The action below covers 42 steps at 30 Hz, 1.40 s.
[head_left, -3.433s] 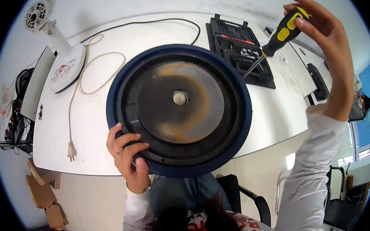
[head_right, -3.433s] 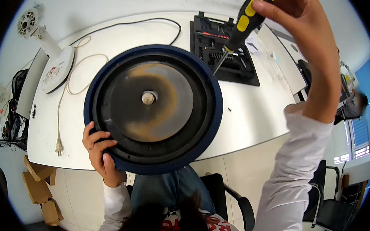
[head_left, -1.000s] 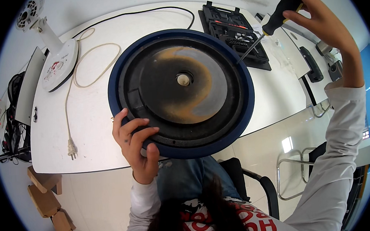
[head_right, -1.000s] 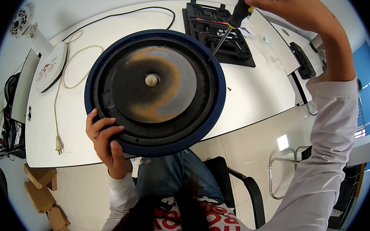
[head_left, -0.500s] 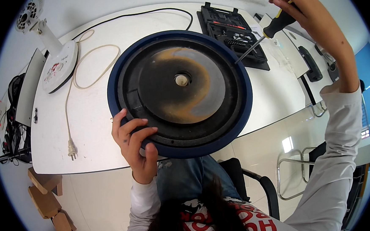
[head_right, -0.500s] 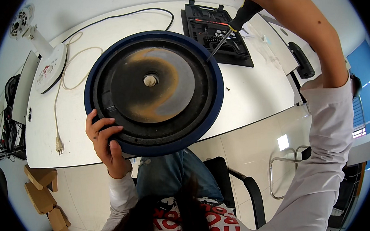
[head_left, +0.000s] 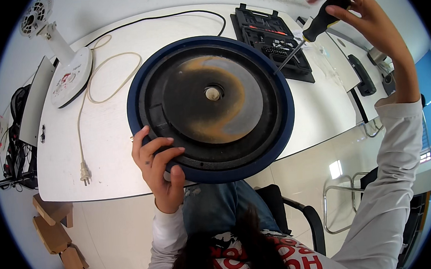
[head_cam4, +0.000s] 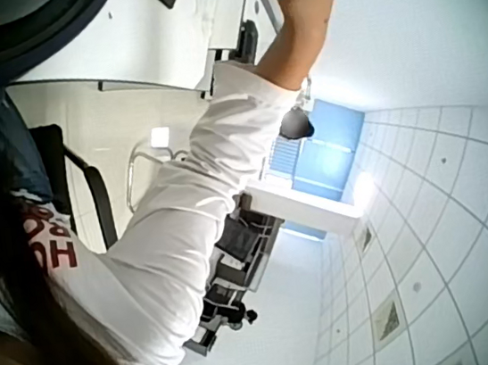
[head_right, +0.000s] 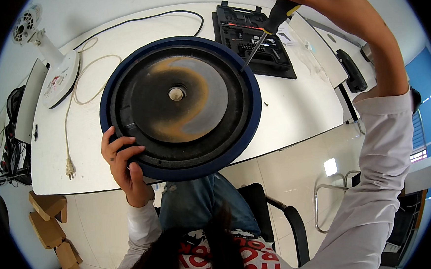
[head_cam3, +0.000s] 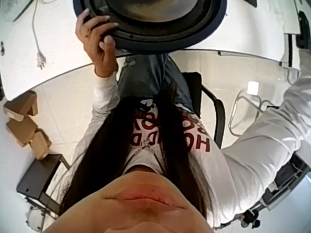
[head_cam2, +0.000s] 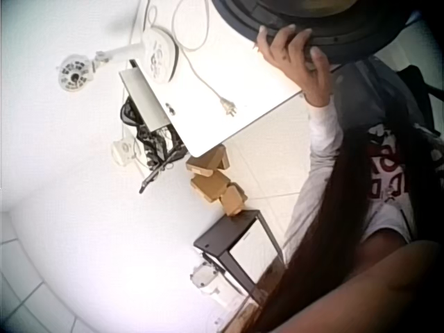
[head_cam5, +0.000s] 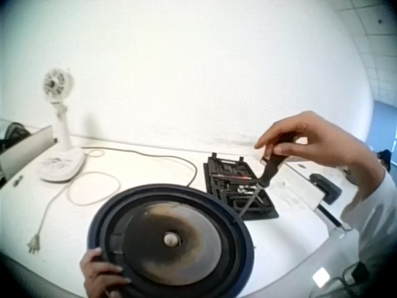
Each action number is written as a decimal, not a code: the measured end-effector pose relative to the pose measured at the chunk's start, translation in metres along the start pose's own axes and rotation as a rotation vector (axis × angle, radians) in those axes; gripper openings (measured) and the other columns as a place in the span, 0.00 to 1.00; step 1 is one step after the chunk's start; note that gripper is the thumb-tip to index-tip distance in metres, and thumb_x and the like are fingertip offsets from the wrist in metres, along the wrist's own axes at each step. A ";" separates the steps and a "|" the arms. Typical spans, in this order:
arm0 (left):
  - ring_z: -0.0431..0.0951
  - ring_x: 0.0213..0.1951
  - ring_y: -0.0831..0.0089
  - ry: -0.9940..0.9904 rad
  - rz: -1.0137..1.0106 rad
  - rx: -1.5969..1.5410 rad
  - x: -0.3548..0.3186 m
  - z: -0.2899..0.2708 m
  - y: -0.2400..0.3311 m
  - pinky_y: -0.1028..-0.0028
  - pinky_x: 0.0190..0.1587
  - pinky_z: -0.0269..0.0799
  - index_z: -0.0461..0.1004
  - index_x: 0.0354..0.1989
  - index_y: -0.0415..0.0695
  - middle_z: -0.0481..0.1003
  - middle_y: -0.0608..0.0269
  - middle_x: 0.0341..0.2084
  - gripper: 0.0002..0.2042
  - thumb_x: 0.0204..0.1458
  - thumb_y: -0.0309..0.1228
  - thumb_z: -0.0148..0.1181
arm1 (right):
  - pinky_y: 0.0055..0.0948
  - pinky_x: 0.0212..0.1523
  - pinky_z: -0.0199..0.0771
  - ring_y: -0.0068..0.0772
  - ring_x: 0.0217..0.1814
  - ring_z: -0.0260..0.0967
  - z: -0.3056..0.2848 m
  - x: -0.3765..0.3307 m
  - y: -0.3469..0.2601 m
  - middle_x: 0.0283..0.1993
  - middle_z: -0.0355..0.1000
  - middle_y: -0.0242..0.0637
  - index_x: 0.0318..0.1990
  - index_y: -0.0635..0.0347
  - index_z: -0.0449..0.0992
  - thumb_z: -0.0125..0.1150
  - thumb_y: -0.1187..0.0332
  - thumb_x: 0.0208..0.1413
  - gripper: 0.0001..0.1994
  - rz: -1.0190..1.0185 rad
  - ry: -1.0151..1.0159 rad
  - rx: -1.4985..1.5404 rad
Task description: The person uses a screwdriver to remove screws from the base of a blue circular appliance. They then lift off the top cover to reveal the internal motor and wiring, and continue to remove additional screws from the motor housing.
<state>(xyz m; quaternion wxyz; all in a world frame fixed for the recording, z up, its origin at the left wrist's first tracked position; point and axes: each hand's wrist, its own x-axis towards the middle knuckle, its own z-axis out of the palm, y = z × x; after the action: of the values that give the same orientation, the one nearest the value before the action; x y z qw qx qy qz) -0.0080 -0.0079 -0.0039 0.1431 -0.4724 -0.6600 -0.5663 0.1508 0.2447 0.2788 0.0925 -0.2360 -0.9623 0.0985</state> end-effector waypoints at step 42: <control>0.57 0.61 0.50 -0.011 0.001 0.009 0.000 -0.002 0.000 0.53 0.61 0.47 0.75 0.30 0.43 0.72 0.58 0.41 0.15 0.55 0.40 0.44 | 0.26 0.42 0.71 0.27 0.39 0.66 0.002 -0.008 0.001 0.49 0.67 0.42 0.52 0.60 0.70 0.52 0.73 0.55 0.15 -0.214 -0.057 0.172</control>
<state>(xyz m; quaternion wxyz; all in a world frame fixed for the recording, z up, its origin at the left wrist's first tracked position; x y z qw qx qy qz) -0.0089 -0.0097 -0.0031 0.1419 -0.4751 -0.6631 -0.5607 0.1575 0.2415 0.2762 0.0948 -0.1204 -0.9722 0.1771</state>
